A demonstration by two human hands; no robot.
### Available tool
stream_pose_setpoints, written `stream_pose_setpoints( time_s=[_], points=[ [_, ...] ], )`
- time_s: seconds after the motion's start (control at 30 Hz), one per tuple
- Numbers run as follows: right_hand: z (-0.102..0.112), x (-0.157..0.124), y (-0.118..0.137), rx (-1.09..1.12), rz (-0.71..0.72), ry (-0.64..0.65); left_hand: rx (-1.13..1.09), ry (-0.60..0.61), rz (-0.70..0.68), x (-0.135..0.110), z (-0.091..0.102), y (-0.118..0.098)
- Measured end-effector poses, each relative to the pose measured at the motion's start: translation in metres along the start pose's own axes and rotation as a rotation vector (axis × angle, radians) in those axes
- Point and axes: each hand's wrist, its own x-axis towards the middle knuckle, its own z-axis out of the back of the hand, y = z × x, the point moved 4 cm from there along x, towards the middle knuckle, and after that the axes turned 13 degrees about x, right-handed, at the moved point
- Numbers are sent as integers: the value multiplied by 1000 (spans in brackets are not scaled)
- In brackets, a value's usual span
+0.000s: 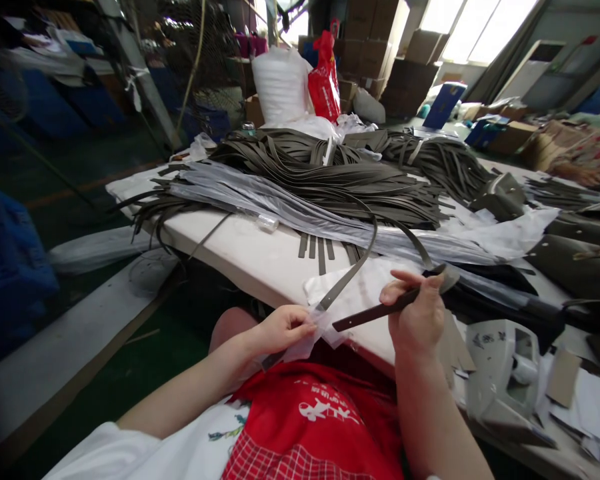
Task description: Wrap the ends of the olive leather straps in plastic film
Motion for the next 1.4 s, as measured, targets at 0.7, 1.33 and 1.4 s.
stream_pose_setpoints(
  time_s=[0.7,1.33,1.4],
  points=[
    [-25,-43,-57,-410,-45,570,139,30,-111,11,-6,-20],
    [-2,-56,-103,292,-870,-7,343,-237,31,9,-2,-12],
    [-4,-53,-101,289,-834,-5,234,-267,41,7,-2,-13]
  ],
)
